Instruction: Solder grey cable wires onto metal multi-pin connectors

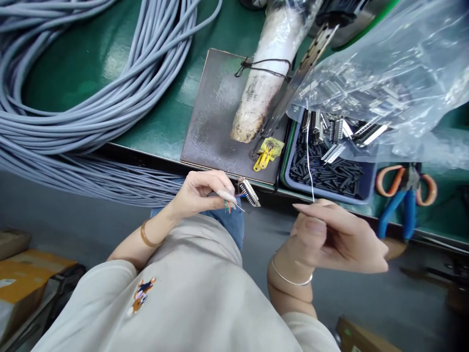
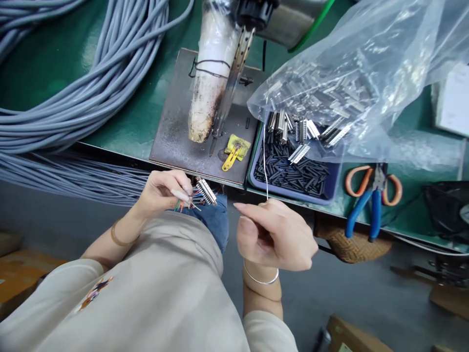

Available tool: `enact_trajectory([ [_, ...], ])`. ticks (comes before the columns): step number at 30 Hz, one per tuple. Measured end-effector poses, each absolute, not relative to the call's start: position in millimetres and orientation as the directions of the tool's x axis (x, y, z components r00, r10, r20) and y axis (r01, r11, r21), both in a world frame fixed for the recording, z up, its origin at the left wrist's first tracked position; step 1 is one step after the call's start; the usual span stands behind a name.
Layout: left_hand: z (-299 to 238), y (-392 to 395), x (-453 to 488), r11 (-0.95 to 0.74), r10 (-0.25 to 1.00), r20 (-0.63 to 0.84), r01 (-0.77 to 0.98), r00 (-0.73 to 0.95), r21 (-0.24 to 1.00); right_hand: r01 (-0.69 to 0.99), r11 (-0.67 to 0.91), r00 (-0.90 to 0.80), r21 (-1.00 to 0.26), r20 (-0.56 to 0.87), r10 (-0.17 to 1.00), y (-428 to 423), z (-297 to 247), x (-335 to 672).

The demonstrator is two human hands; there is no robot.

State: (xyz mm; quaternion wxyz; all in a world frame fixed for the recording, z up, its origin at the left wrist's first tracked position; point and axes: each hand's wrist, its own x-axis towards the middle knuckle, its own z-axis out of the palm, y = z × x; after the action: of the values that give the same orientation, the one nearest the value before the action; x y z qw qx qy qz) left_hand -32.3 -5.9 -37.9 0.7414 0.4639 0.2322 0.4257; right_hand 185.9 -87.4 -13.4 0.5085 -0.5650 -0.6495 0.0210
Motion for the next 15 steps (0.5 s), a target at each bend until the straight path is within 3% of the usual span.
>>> enact_trajectory([
  [3,-40,-6,-34,0.212,0.854,0.024,-0.39,0.519,0.896,0.703,0.498,0.057,-0.508,0.737,0.673,-81,-3,172],
  [10,-43,-6,-35,0.136,0.855,0.126,-0.451,0.503,0.882,0.716,0.558,-0.126,-0.419,0.709,0.694,-76,10,157],
  [15,-43,-6,-33,0.138,0.861,0.095,-0.409,0.5,0.902,0.723,0.569,-0.257,-0.391,0.613,0.747,-76,8,148],
])
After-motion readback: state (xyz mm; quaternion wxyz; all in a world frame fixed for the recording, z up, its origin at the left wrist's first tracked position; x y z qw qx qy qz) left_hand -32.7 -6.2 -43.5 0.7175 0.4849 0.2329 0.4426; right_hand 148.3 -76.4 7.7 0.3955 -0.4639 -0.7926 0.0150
